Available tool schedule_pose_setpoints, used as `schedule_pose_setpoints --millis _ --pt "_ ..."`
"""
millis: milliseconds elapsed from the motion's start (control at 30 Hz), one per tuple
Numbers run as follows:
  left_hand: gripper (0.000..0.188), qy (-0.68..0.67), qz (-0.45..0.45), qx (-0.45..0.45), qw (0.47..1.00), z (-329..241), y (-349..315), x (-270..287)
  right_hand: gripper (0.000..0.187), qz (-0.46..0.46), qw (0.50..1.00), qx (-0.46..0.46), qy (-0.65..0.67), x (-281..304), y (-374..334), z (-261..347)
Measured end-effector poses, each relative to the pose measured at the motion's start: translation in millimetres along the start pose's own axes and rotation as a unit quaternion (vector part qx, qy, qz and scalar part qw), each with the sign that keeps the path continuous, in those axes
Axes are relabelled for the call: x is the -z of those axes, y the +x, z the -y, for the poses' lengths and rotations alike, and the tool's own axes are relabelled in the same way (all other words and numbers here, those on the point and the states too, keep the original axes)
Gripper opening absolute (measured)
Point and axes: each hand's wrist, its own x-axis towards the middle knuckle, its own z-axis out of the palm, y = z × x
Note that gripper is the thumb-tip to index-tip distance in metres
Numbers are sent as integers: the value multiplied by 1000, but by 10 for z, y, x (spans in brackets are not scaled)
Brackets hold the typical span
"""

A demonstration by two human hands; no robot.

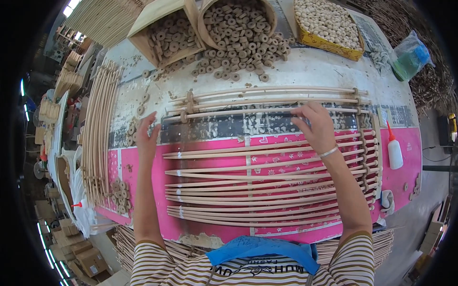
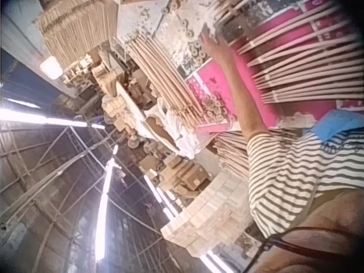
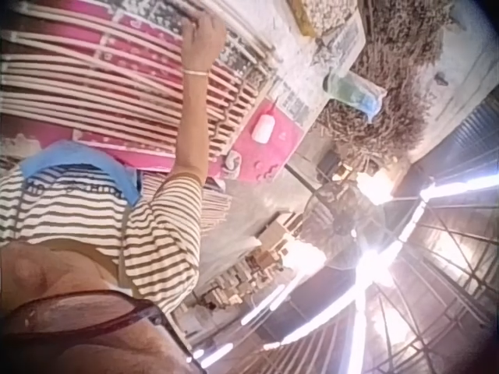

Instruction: Assembling a wooden structure by sliding wooden ring spacers onto dowels and positioning them into a frame.

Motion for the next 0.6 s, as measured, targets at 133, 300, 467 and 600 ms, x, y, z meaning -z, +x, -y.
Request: schedule_pose_setpoints --millis 133,300,467,600 --pt "41 68 -17 69 995 496 -97 300 15 152 987 38 35 69 -238 110" --pt "41 114 -23 85 990 491 -188 416 13 180 983 18 35 35 -344 165" --pt "44 159 -9 107 981 625 -177 477 9 192 980 12 45 4 -318 141" --pt "48 168 -6 115 979 717 -93 410 7 208 976 -8 65 -23 -309 117"
